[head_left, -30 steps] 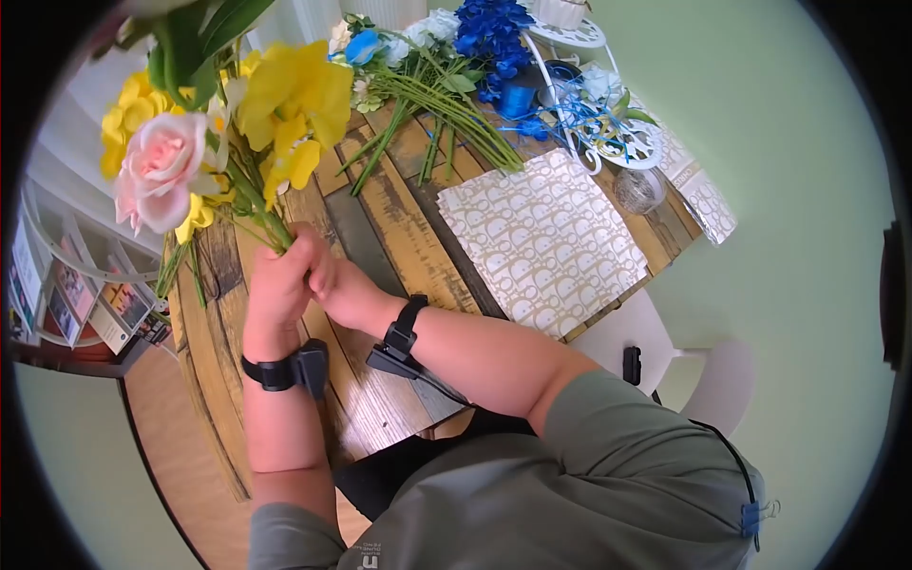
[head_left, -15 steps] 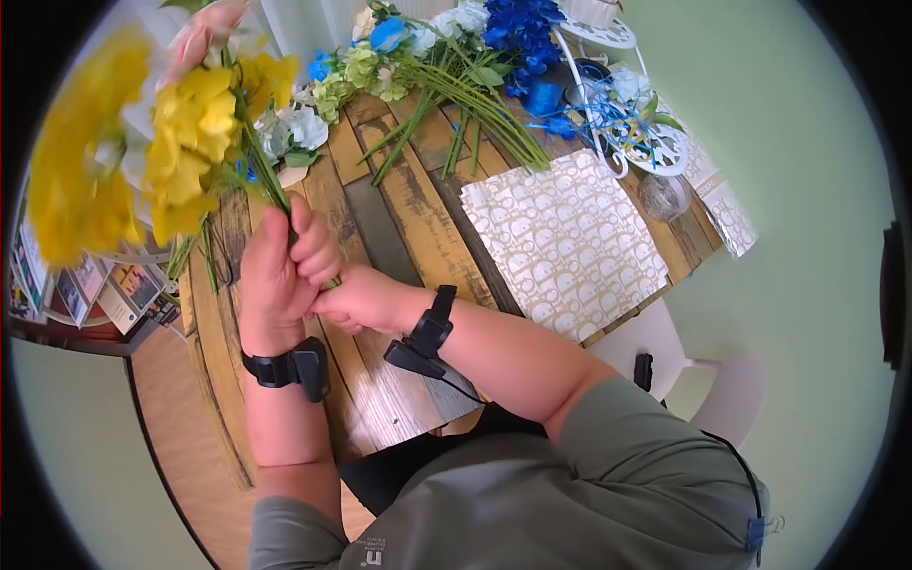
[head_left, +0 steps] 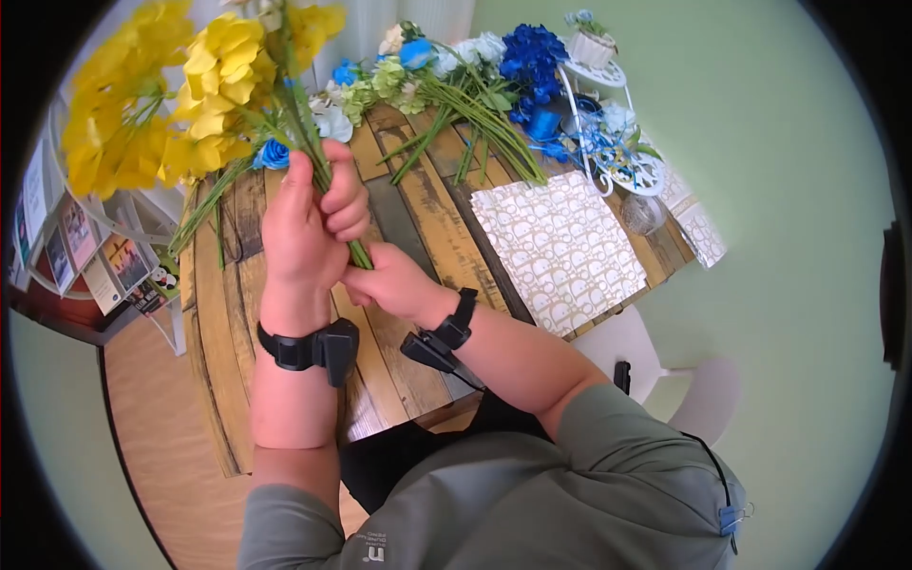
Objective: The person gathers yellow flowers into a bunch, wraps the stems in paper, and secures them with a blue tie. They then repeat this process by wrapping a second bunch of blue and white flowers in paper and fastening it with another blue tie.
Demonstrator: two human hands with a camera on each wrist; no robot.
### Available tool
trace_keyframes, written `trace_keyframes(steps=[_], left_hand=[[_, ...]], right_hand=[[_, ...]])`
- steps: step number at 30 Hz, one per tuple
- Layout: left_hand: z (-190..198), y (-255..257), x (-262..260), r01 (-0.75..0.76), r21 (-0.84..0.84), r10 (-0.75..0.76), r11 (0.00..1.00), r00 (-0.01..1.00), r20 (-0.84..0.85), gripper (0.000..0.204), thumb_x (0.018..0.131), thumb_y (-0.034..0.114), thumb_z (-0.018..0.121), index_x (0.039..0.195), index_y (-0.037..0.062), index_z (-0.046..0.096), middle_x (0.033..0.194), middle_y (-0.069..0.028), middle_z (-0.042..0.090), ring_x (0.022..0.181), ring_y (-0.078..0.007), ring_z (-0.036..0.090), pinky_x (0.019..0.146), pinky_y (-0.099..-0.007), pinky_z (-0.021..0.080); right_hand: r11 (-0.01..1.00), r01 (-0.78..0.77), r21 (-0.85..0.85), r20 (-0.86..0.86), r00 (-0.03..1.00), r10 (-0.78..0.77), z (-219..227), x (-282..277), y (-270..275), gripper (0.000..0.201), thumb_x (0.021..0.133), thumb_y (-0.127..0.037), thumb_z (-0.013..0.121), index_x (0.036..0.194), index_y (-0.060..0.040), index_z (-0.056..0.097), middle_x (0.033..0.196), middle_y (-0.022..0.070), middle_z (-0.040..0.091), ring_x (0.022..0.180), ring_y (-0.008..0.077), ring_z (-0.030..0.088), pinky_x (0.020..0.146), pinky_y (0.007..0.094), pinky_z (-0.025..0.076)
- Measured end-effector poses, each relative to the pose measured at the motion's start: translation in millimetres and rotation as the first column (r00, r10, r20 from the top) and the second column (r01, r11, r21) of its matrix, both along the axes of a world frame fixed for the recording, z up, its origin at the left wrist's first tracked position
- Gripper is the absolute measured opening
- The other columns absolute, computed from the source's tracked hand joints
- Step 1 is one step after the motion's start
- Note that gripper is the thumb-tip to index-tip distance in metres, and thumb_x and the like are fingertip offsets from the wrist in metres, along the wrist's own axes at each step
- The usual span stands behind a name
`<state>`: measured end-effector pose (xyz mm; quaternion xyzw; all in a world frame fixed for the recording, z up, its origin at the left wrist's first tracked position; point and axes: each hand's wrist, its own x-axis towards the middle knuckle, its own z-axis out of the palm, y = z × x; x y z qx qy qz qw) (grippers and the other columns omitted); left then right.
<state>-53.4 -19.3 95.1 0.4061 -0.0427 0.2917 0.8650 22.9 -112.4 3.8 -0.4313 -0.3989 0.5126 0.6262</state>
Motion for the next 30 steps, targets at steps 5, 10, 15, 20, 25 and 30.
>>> trace_keyframes(steps=[5, 10, 15, 20, 25, 30], left_hand=[[11, 2, -14, 0.247, -0.113, -0.229, 0.962, 0.962, 0.15, 0.035, 0.11, 0.041, 0.036, 0.113, 0.01, 0.053, 0.073, 0.0029, 0.035, 0.059, -0.0088, 0.03, 0.052, -0.0234, 0.027], [10, 5, -14, 0.417, -0.07, -0.396, 0.906, 0.896, 0.202, 0.028, 0.11, 0.038, 0.039, 0.102, 0.0124, 0.049, 0.073, 0.0033, 0.036, 0.06, -0.0089, 0.033, 0.052, -0.0227, 0.029], [1, 5, -8, 0.367, -0.116, -0.351, 0.923, 0.926, 0.142, 0.026, 0.109, 0.035, 0.041, 0.095, 0.0135, 0.048, 0.069, 0.0037, 0.035, 0.055, -0.008, 0.031, 0.047, -0.0223, 0.025], [4, 7, -11, 0.065, -0.026, -0.066, 0.998, 0.997, -0.035, 0.025, 0.109, 0.034, 0.042, 0.094, 0.0154, 0.049, 0.068, 0.0072, 0.033, 0.054, -0.0057, 0.025, 0.047, -0.0233, 0.02], [11, 22, -19, -0.099, 0.02, 0.1, 0.995, 0.99, -0.098, 0.024, 0.109, 0.031, 0.042, 0.093, 0.0155, 0.049, 0.068, 0.0069, 0.033, 0.053, -0.0057, 0.026, 0.046, -0.0231, 0.02], [6, 19, -11, -0.12, 0.011, 0.121, 0.993, 0.986, -0.114, 0.022, 0.109, 0.029, 0.042, 0.093, 0.0155, 0.049, 0.067, 0.0067, 0.033, 0.053, -0.0057, 0.026, 0.046, -0.0235, 0.02]], right_hand=[[0.974, -0.228, 0.003, -0.275, 0.936, 0.22, 21, -8, -17, 0.014, 0.103, -0.017, 0.055, 0.095, -0.0063, 0.056, 0.058, -0.0043, 0.038, 0.048, 0.0081, 0.034, 0.048, 0.025, 0.029], [0.914, -0.405, -0.021, -0.455, 0.818, 0.352, 37, -11, -39, 0.014, 0.104, -0.017, 0.053, 0.097, -0.0048, 0.055, 0.056, -0.0058, 0.03, 0.044, 0.0064, 0.025, 0.043, 0.0251, 0.019], [0.969, -0.235, -0.08, -0.28, 0.938, 0.204, 15, -10, -37, 0.014, 0.101, -0.019, 0.058, 0.1, -0.0047, 0.057, 0.064, -0.0032, 0.043, 0.052, 0.0092, 0.04, 0.05, 0.0254, 0.033], [0.939, 0.345, 0.0, 0.483, 0.822, -0.302, 2, 18, -67, 0.03, 0.094, -0.021, 0.067, 0.115, -0.0001, 0.063, 0.086, 0.0049, 0.066, 0.08, 0.0176, 0.063, 0.075, 0.0311, 0.052], [0.667, 0.74, -0.091, 0.947, 0.272, -0.172, 21, 118, -113, 0.044, 0.089, -0.03, 0.072, 0.12, 0.0011, 0.064, 0.111, 0.016, 0.066, 0.102, 0.0256, 0.064, 0.09, 0.0352, 0.052], [0.643, 0.758, -0.109, 0.985, -0.005, 0.172, 11, 138, -116, 0.062, 0.086, -0.05, 0.07, 0.119, 0.0021, 0.065, 0.12, 0.025, 0.063, 0.111, 0.037, 0.063, 0.094, 0.0443, 0.052]])
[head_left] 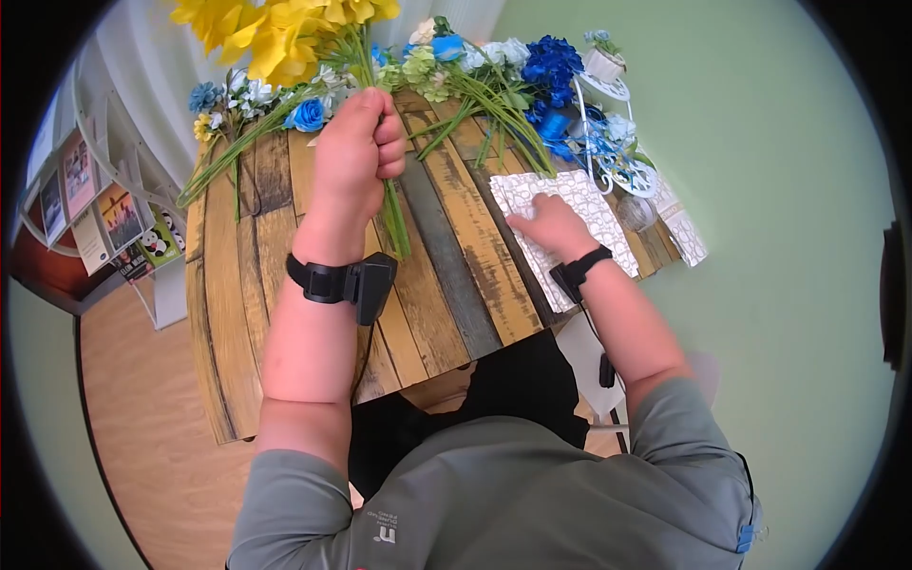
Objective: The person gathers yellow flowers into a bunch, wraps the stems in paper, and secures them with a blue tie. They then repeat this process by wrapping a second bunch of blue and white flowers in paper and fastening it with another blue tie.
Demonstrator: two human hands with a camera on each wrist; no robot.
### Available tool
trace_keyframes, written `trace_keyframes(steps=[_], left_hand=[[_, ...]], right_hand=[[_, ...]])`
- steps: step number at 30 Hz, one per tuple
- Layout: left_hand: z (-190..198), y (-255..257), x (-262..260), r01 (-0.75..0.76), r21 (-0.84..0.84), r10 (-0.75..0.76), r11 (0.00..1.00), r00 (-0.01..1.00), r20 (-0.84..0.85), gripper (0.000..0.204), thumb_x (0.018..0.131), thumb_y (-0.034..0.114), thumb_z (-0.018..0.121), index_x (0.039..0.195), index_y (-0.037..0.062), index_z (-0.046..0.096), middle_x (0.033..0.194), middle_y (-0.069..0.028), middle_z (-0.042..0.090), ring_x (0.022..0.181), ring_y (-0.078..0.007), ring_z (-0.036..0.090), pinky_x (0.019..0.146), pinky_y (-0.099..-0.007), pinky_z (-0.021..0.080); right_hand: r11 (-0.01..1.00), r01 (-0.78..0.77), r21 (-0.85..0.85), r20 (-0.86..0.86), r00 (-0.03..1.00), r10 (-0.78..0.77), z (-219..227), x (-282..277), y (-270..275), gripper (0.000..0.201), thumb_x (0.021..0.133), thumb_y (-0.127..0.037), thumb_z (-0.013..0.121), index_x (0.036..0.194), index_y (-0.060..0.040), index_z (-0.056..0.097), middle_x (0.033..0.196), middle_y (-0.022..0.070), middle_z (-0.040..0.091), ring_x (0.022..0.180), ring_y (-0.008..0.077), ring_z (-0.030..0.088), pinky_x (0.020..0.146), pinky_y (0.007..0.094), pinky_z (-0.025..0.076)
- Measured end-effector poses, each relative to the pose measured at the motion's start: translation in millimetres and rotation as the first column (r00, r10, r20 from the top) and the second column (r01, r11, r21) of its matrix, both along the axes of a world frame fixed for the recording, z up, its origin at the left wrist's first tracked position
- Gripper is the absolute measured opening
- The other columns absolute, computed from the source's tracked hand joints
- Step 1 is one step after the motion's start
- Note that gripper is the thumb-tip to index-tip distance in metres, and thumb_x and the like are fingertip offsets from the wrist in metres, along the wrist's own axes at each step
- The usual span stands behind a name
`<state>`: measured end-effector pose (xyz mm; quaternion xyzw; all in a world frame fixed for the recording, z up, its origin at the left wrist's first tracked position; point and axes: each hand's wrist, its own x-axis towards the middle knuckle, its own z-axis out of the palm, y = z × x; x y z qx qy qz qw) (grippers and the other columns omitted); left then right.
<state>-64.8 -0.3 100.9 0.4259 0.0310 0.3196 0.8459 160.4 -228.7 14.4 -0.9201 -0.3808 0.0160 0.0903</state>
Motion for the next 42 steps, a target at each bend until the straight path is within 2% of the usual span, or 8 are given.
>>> trace_keyframes(steps=[2, 6, 11, 25, 28, 31, 39, 42], left_hand=[[-1, -3, 3, 0.016, -0.002, -0.016, 1.0, 1.0, 0.009, 0.022, 0.109, 0.029, 0.042, 0.092, 0.0154, 0.048, 0.067, 0.0066, 0.033, 0.053, -0.0057, 0.026, 0.046, -0.0236, 0.02], [1, -10, 2, 0.027, 0.015, -0.026, 1.0, 0.999, -0.041, 0.022, 0.109, 0.028, 0.042, 0.092, 0.0152, 0.047, 0.067, 0.0063, 0.032, 0.052, -0.0058, 0.024, 0.045, -0.024, 0.019], [4, -9, -1, 0.018, 0.035, -0.016, 0.999, 0.999, -0.046, 0.022, 0.109, 0.029, 0.042, 0.092, 0.0152, 0.047, 0.067, 0.0063, 0.032, 0.052, -0.0058, 0.024, 0.045, -0.0239, 0.019], [13, 0, -17, 0.003, -0.009, -0.003, 1.0, 1.0, -0.007, 0.023, 0.109, 0.029, 0.041, 0.092, 0.0151, 0.048, 0.067, 0.0064, 0.033, 0.052, -0.0055, 0.024, 0.045, -0.0236, 0.019], [13, 10, -21, -0.002, 0.001, 0.002, 1.0, 0.999, 0.038, 0.023, 0.109, 0.029, 0.041, 0.093, 0.0153, 0.048, 0.067, 0.0065, 0.033, 0.051, -0.0054, 0.025, 0.044, -0.0235, 0.019], [14, 17, -28, 0.001, 0.0, -0.001, 1.0, 0.997, 0.071, 0.022, 0.11, 0.029, 0.041, 0.093, 0.0152, 0.048, 0.067, 0.0066, 0.033, 0.051, -0.0054, 0.025, 0.044, -0.0233, 0.019], [23, 27, -47, -0.072, -0.018, 0.073, 0.997, 0.993, 0.089, 0.022, 0.109, 0.029, 0.041, 0.095, 0.0144, 0.049, 0.068, 0.0066, 0.033, 0.053, -0.0053, 0.025, 0.045, -0.022, 0.02], [26, 35, -59, -0.058, -0.003, 0.058, 0.998, 0.988, 0.146, 0.024, 0.109, 0.03, 0.041, 0.094, 0.014, 0.049, 0.067, 0.0057, 0.035, 0.053, -0.0057, 0.026, 0.045, -0.023, 0.02]], right_hand=[[0.963, 0.028, -0.267, 0.022, 0.999, -0.023, 4, -10, 6, 0.07, 0.084, -0.056, 0.069, 0.124, 0.0002, 0.063, 0.125, 0.0251, 0.061, 0.115, 0.0387, 0.062, 0.097, 0.0462, 0.051], [0.964, 0.041, -0.261, 0.013, 0.999, -0.039, 2, -9, 12, 0.059, 0.086, -0.049, 0.066, 0.117, 0.0015, 0.066, 0.119, 0.0251, 0.065, 0.11, 0.0387, 0.064, 0.095, 0.0469, 0.052], [0.991, -0.07, -0.114, -0.085, 0.995, 0.061, -10, 22, 2, 0.034, 0.086, -0.028, 0.061, 0.09, 0.0041, 0.073, 0.093, 0.0258, 0.07, 0.09, 0.0412, 0.067, 0.086, 0.0479, 0.053], [0.995, -0.021, 0.1, -0.06, 0.998, 0.027, 46, 24, -25, 0.032, 0.088, -0.026, 0.059, 0.09, 0.0027, 0.071, 0.084, 0.0255, 0.069, 0.083, 0.0412, 0.067, 0.077, 0.047, 0.052], [0.973, -0.171, 0.155, -0.051, 0.982, 0.181, 88, 13, -32, 0.029, 0.091, -0.024, 0.058, 0.086, 0.0027, 0.067, 0.078, 0.0221, 0.066, 0.072, 0.0377, 0.064, 0.07, 0.0451, 0.05], [0.96, -0.281, 0.01, -0.086, 0.956, 0.281, 133, -16, -32, 0.021, 0.095, -0.021, 0.061, 0.09, -0.001, 0.067, 0.069, 0.0092, 0.058, 0.065, 0.0156, 0.051, 0.064, 0.034, 0.046], [0.809, -0.491, 0.324, -0.544, 0.603, 0.584, 173, -91, 16, 0.025, 0.103, -0.026, 0.059, 0.09, -0.0045, 0.064, 0.076, -0.0055, 0.057, 0.07, 0.007, 0.048, 0.063, 0.0282, 0.042], [0.731, -0.024, 0.682, -0.729, 0.071, 0.681, 156, -97, 31, 0.033, 0.105, -0.02, 0.055, 0.128, 0.0026, 0.059, 0.119, 0.0078, 0.069, 0.104, 0.0136, 0.066, 0.092, 0.0293, 0.053]])
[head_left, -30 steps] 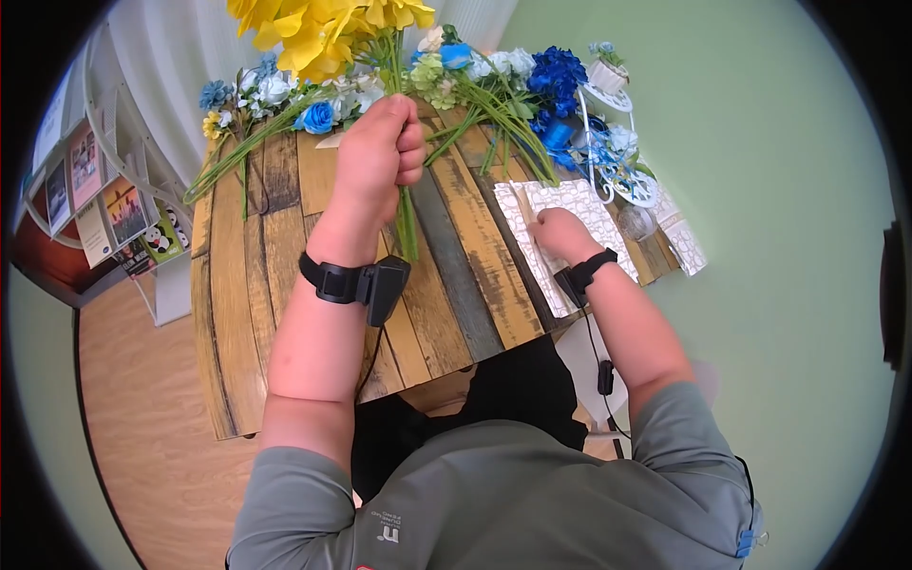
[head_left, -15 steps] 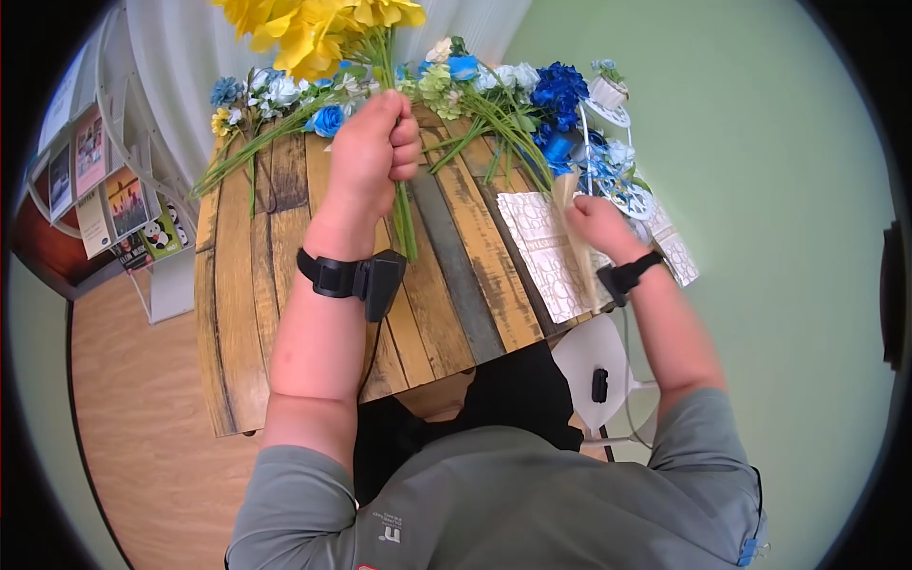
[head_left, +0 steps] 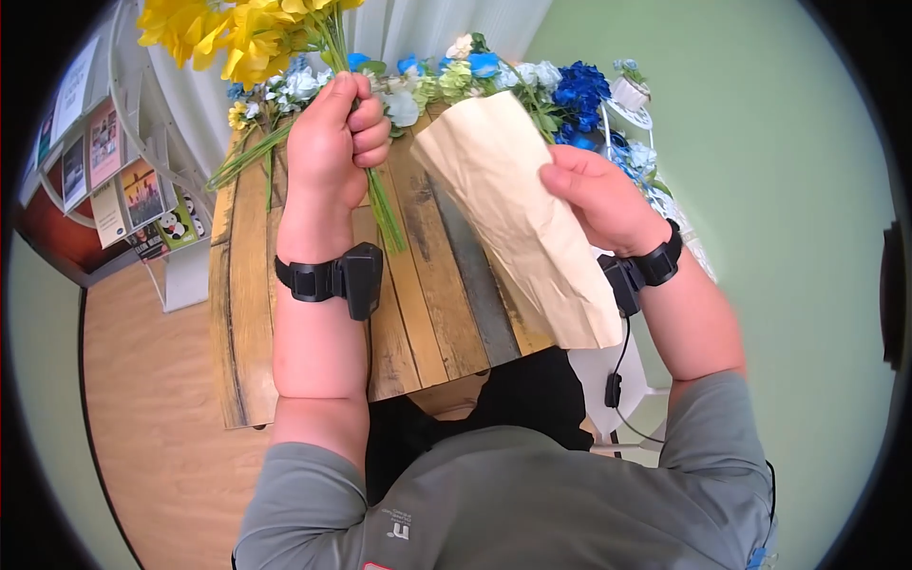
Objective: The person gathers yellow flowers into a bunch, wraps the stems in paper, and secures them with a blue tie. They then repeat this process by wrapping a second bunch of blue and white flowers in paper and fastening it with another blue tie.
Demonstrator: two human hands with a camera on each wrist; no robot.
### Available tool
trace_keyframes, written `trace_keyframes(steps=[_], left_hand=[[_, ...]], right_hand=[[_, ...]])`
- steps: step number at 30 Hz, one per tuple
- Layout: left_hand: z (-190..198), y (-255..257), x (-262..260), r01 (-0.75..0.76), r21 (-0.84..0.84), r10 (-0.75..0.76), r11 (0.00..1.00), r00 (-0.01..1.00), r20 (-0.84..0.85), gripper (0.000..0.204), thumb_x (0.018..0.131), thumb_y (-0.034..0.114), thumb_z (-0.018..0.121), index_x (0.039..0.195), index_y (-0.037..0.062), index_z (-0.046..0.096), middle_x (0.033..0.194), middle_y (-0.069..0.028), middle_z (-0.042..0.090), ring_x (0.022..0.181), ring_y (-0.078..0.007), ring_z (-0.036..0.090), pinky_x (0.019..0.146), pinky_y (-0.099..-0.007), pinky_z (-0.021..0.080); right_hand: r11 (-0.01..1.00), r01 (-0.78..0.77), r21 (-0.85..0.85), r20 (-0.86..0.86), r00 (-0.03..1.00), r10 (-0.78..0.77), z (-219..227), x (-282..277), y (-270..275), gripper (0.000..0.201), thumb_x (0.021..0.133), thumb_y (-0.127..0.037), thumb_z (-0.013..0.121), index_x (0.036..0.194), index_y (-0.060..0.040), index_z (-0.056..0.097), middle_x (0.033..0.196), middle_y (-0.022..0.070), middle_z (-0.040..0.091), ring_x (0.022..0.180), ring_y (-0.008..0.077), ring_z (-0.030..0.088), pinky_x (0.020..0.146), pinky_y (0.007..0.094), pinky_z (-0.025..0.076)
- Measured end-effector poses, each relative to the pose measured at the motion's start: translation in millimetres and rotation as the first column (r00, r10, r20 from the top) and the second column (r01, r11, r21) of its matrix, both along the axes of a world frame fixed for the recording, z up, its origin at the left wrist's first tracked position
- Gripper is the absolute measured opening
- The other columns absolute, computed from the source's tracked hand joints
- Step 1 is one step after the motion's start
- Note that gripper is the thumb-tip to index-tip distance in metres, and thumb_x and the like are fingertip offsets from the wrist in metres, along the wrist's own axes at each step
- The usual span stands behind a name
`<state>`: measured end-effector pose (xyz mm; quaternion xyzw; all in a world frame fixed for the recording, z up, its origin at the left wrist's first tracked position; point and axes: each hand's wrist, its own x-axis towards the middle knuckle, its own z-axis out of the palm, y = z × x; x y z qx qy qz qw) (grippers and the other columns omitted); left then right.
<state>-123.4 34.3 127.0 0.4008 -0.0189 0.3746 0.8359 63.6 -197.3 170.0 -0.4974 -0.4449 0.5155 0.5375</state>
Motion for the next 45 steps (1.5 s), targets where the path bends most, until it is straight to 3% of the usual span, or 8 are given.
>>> trace_keyframes(steps=[5, 15, 24, 26, 34, 36, 43, 45], left_hand=[[8, 7, -19, -0.03, -0.015, 0.031, 0.999, 0.999, 0.027, 0.024, 0.109, 0.029, 0.041, 0.094, 0.0139, 0.05, 0.068, 0.0055, 0.035, 0.054, -0.006, 0.027, 0.046, -0.0229, 0.021], [-3, 11, 1, 0.061, -0.06, -0.063, 0.996, 0.997, -0.045, 0.024, 0.11, 0.031, 0.042, 0.096, 0.0133, 0.051, 0.07, 0.0067, 0.033, 0.055, -0.0061, 0.026, 0.046, -0.0221, 0.021], [-32, 10, 38, 0.08, -0.112, -0.098, 0.99, 0.982, -0.163, 0.023, 0.108, 0.031, 0.045, 0.094, 0.0141, 0.051, 0.068, 0.007, 0.035, 0.054, -0.0062, 0.027, 0.046, -0.0226, 0.02], [-34, 5, 47, 0.079, -0.146, -0.107, 0.986, 0.975, -0.194, 0.023, 0.108, 0.03, 0.045, 0.092, 0.014, 0.051, 0.067, 0.0069, 0.035, 0.054, -0.0063, 0.027, 0.046, -0.0232, 0.02], [-53, -23, 81, 0.05, -0.181, -0.096, 0.982, 0.963, -0.252, 0.024, 0.109, 0.031, 0.041, 0.092, 0.0148, 0.048, 0.066, 0.0064, 0.034, 0.052, -0.0072, 0.026, 0.045, -0.0246, 0.02], [-57, -28, 85, 0.051, -0.173, -0.094, 0.984, 0.964, -0.249, 0.024, 0.109, 0.031, 0.041, 0.093, 0.0148, 0.048, 0.066, 0.0063, 0.034, 0.052, -0.0073, 0.026, 0.045, -0.0246, 0.02], [-60, -32, 84, -0.029, -0.208, -0.033, 0.978, 0.957, -0.288, 0.02, 0.108, 0.027, 0.042, 0.092, 0.0149, 0.047, 0.064, 0.0064, 0.033, 0.051, -0.0072, 0.027, 0.044, -0.0251, 0.02], [-68, -32, 85, -0.038, -0.23, -0.033, 0.973, 0.954, -0.299, 0.019, 0.107, 0.025, 0.042, 0.092, 0.0149, 0.047, 0.064, 0.0064, 0.033, 0.051, -0.0073, 0.027, 0.044, -0.0253, 0.02]], right_hand=[[1.0, 0.028, 0.001, -0.194, 0.981, -0.028, -59, 41, 14, 0.034, 0.106, -0.02, 0.05, 0.129, 0.005, 0.057, 0.129, 0.0137, 0.066, 0.115, 0.0201, 0.066, 0.102, 0.0351, 0.051], [0.842, 0.385, -0.378, 0.367, 0.897, -0.245, -185, 100, 13, 0.024, 0.1, -0.027, 0.061, 0.094, -0.0049, 0.066, 0.078, -0.0017, 0.061, 0.065, 0.008, 0.054, 0.059, 0.0264, 0.046], [0.794, 0.473, -0.381, 0.475, 0.838, -0.27, -181, 93, 20, 0.025, 0.095, -0.025, 0.065, 0.093, 0.0, 0.069, 0.077, 0.0052, 0.065, 0.068, 0.0148, 0.061, 0.062, 0.0313, 0.05], [0.855, 0.517, 0.046, 0.821, 0.468, -0.327, -171, 89, 20, 0.025, 0.094, -0.023, 0.066, 0.096, 0.0012, 0.07, 0.08, 0.0101, 0.068, 0.071, 0.0195, 0.064, 0.068, 0.0336, 0.052], [0.917, 0.3, 0.264, 0.609, 0.686, -0.399, -135, -1, 46, 0.028, 0.095, -0.025, 0.066, 0.099, 0.0016, 0.07, 0.079, 0.014, 0.069, 0.071, 0.0232, 0.065, 0.067, 0.0361, 0.05], [0.975, 0.224, 0.013, 0.599, 0.778, -0.187, -127, -17, 56, 0.027, 0.096, -0.024, 0.065, 0.09, 0.0024, 0.068, 0.072, 0.0072, 0.063, 0.067, 0.013, 0.053, 0.063, 0.0321, 0.045], [0.97, 0.239, 0.037, 0.683, 0.703, -0.199, -135, -26, 76, 0.038, 0.095, -0.028, 0.066, 0.074, 0.0013, 0.055, 0.06, 0.0107, 0.055, 0.054, 0.018, 0.047, 0.053, 0.0387, 0.04], [0.977, 0.207, 0.057, 0.821, 0.546, -0.164, -141, -26, 79, 0.036, 0.094, -0.03, 0.06, 0.077, 0.0019, 0.062, 0.075, 0.0234, 0.065, 0.07, 0.0411, 0.064, 0.066, 0.0502, 0.051]])
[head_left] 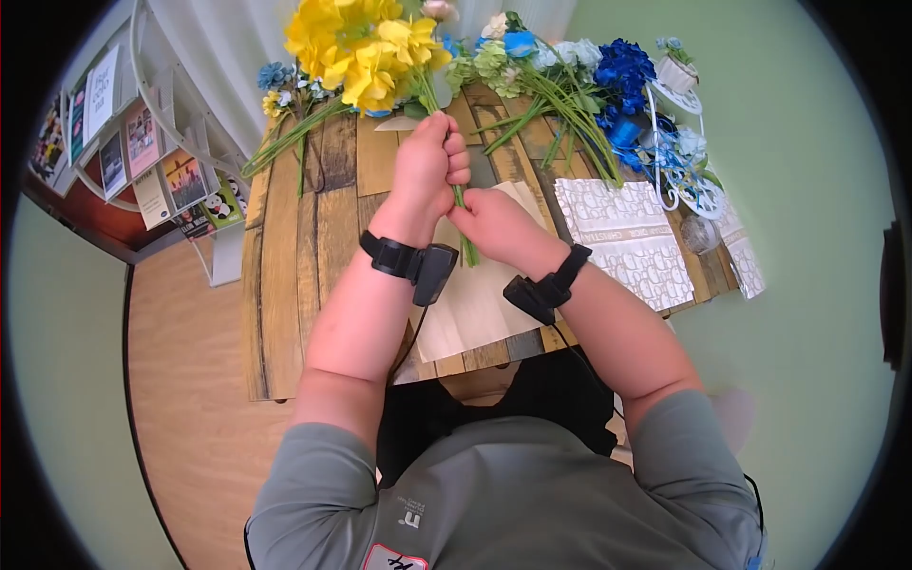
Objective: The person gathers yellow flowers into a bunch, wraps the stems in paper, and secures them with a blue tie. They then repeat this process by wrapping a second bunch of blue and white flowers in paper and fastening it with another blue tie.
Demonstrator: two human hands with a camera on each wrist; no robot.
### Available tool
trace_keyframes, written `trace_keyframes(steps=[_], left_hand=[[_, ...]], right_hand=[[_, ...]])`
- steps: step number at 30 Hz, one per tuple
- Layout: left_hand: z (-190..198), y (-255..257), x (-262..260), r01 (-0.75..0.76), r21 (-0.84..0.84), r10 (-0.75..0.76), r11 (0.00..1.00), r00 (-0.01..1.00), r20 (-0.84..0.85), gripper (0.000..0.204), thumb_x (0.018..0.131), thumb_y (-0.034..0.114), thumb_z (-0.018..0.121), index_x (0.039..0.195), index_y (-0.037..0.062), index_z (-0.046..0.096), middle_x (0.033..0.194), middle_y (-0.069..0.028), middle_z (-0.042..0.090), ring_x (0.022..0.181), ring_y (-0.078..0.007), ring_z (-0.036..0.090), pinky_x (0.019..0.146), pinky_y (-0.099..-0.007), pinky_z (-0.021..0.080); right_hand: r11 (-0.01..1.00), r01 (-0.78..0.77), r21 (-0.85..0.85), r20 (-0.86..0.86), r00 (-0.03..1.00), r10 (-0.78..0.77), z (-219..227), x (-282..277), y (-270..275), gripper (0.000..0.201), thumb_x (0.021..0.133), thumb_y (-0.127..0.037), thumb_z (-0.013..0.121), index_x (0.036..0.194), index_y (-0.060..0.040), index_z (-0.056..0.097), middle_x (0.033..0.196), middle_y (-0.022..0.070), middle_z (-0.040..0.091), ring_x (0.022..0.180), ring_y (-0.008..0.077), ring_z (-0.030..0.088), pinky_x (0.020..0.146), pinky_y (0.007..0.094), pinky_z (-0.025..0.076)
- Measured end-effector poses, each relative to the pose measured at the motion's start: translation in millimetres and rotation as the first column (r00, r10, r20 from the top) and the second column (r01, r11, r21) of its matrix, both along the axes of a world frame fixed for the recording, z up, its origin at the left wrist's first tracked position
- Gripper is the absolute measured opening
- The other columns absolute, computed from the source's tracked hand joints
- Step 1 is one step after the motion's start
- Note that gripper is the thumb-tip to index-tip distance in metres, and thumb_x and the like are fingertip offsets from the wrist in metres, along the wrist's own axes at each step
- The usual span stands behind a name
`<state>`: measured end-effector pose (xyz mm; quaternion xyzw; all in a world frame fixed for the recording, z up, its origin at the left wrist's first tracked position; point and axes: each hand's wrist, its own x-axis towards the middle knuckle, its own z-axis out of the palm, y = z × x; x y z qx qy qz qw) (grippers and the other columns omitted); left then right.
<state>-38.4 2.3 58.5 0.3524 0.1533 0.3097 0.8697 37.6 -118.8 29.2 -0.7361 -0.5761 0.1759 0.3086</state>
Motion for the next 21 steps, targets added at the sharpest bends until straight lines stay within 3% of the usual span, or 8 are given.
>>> trace_keyframes(steps=[6, 10, 12, 16, 18, 21], left_hand=[[-38, 15, 4, 0.008, -0.021, -0.011, 1.0, 0.993, -0.12, 0.02, 0.107, 0.025, 0.042, 0.091, 0.014, 0.046, 0.064, 0.0059, 0.034, 0.05, -0.008, 0.026, 0.043, -0.0261, 0.02], [-50, 27, 1, -0.016, -0.016, 0.013, 1.0, 0.989, -0.149, 0.019, 0.107, 0.024, 0.042, 0.091, 0.0138, 0.046, 0.064, 0.0057, 0.034, 0.05, -0.0081, 0.027, 0.043, -0.0263, 0.021], [-55, 35, -1, 0.005, -0.058, -0.014, 0.998, 0.988, -0.156, 0.018, 0.106, 0.024, 0.043, 0.092, 0.0134, 0.046, 0.064, 0.0053, 0.035, 0.051, -0.0083, 0.028, 0.043, -0.0259, 0.023], [-63, 39, -1, -0.007, -0.131, -0.017, 0.991, 0.983, -0.182, 0.019, 0.107, 0.024, 0.043, 0.092, 0.0127, 0.046, 0.065, 0.0048, 0.036, 0.051, -0.0087, 0.03, 0.044, -0.0254, 0.025], [-71, 40, 0, -0.01, -0.255, -0.038, 0.967, 0.983, -0.181, 0.02, 0.108, 0.026, 0.043, 0.093, 0.0121, 0.046, 0.065, 0.0044, 0.038, 0.052, -0.0092, 0.031, 0.044, -0.0255, 0.027], [-83, 50, 3, -0.017, -0.27, -0.038, 0.963, 0.979, -0.199, 0.019, 0.106, 0.025, 0.043, 0.093, 0.0116, 0.045, 0.064, 0.0028, 0.039, 0.05, -0.0099, 0.03, 0.043, -0.0269, 0.027]], right_hand=[[0.998, -0.069, -0.011, 0.206, 0.976, 0.07, -30, -6, 6, 0.031, 0.095, -0.021, 0.052, 0.081, 0.0028, 0.065, 0.081, 0.0244, 0.067, 0.078, 0.0427, 0.065, 0.073, 0.0525, 0.052], [0.988, -0.154, -0.028, 0.231, 0.96, 0.156, -44, -2, 25, 0.034, 0.098, -0.025, 0.053, 0.085, 0.0034, 0.064, 0.08, 0.0259, 0.065, 0.077, 0.0444, 0.063, 0.07, 0.0517, 0.05], [0.974, -0.176, -0.143, 0.2, 0.959, 0.203, -37, -5, 33, 0.033, 0.098, -0.023, 0.052, 0.085, 0.0026, 0.067, 0.081, 0.0255, 0.066, 0.077, 0.0432, 0.064, 0.071, 0.0513, 0.051], [0.935, -0.213, -0.282, 0.415, 0.852, 0.319, -52, 0, 52, 0.027, 0.091, -0.017, 0.054, 0.08, -0.0001, 0.072, 0.085, 0.0209, 0.07, 0.081, 0.0374, 0.068, 0.075, 0.0459, 0.055], [0.943, -0.162, -0.291, 0.371, 0.889, 0.268, -51, -4, 52, 0.027, 0.091, -0.018, 0.056, 0.08, -0.0001, 0.073, 0.086, 0.021, 0.07, 0.083, 0.037, 0.068, 0.076, 0.0448, 0.055], [0.961, -0.08, -0.266, 0.304, 0.939, 0.162, -47, -11, 45, 0.025, 0.09, -0.02, 0.061, 0.082, -0.0004, 0.073, 0.087, 0.0211, 0.07, 0.086, 0.0363, 0.069, 0.078, 0.0435, 0.055]])
